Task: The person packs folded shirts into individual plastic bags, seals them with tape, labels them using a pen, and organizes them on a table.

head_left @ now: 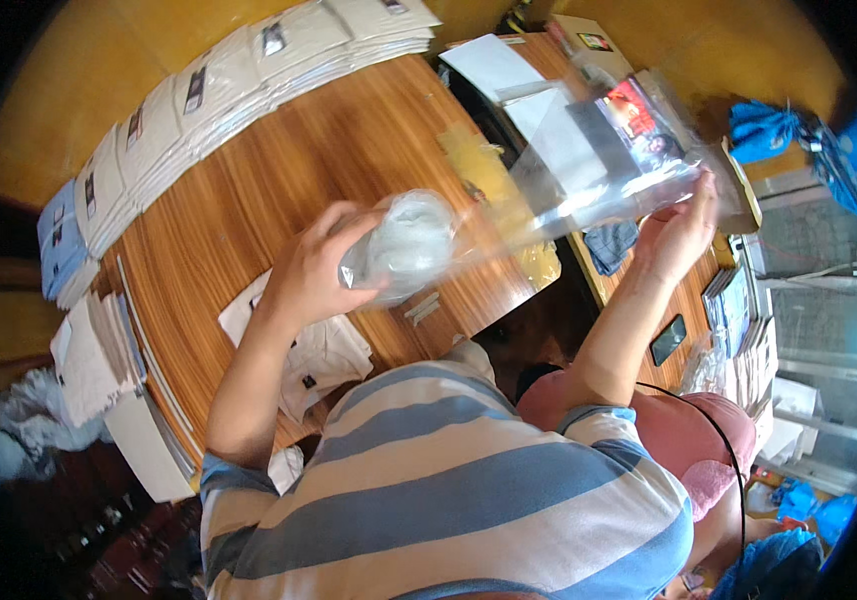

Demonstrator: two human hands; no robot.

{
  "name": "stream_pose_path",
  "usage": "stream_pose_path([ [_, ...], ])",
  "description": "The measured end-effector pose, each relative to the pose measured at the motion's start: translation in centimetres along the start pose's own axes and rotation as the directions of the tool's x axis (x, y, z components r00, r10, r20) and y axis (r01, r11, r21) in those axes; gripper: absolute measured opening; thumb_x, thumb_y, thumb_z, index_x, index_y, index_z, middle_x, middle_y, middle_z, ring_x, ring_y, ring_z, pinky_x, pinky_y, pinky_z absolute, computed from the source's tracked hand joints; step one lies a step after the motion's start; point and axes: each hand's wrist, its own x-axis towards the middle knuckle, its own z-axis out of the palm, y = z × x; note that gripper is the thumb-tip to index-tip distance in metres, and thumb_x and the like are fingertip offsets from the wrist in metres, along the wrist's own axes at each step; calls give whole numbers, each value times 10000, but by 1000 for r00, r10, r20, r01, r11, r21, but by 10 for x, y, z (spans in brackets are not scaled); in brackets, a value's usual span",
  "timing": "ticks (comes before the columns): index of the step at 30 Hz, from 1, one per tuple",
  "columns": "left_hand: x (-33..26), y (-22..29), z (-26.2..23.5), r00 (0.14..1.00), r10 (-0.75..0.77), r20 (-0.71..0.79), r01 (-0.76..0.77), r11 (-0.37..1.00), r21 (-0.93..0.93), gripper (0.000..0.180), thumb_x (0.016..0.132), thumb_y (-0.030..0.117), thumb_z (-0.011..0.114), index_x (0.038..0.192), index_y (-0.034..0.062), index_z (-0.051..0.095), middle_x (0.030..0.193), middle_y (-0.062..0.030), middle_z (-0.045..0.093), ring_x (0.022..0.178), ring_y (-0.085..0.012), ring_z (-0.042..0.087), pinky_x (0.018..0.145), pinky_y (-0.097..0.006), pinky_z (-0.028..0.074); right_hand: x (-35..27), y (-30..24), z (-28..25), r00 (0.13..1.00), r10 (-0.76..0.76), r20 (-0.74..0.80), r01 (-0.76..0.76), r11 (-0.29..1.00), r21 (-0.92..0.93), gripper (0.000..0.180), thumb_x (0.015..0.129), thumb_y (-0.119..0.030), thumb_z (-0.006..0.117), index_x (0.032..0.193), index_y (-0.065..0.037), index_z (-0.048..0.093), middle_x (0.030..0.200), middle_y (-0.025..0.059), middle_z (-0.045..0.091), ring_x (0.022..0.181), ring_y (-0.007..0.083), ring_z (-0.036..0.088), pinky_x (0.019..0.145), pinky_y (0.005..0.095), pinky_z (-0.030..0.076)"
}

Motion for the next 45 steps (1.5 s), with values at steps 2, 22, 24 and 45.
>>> stream_pose_path([
  [2,20,2,1,999,-35,-21,35,999,12,592,781,222,884,1326,89,695,1318,-144,694,1203,-351,686,981,-426,573,0,9,-7,998,57,12,-57,997,57,177,1043,-189,682,1142,-42,694,1009,65,737,814,181,725,682,307,596],
  [22,40,-100,145,954,-129,-272,85,982,-170,300,1016,212,657,1280,77,703,1495,-200,548,1400,-383,515,1177,-504,438,-2,37,-32,818,454,353,-569,725,388,279,1092,-236,522,1226,-11,617,1227,169,709,1178,379,686,1037,543,562],
  [24,34,-67,131,925,-338,170,316,441,-840,667,1053,558,484,1319,-32,647,1430,-253,605,1297,-428,611,1140,-515,471,-13,45,-26,767,482,422,-639,624,449,260,1082,-226,520,1223,-35,625,1159,142,707,1175,369,668,1044,533,551],
  [45,-93,-46,-13,978,84,193,207,-205,-957,154,1045,187,498,1013,74,597,1526,-300,524,1278,-421,646,1105,-561,492,-244,-5,0,440,182,879,-286,957,-56,657,965,-592,436,859,0,700,1153,260,645,1240,472,571,1151,593,336],
])
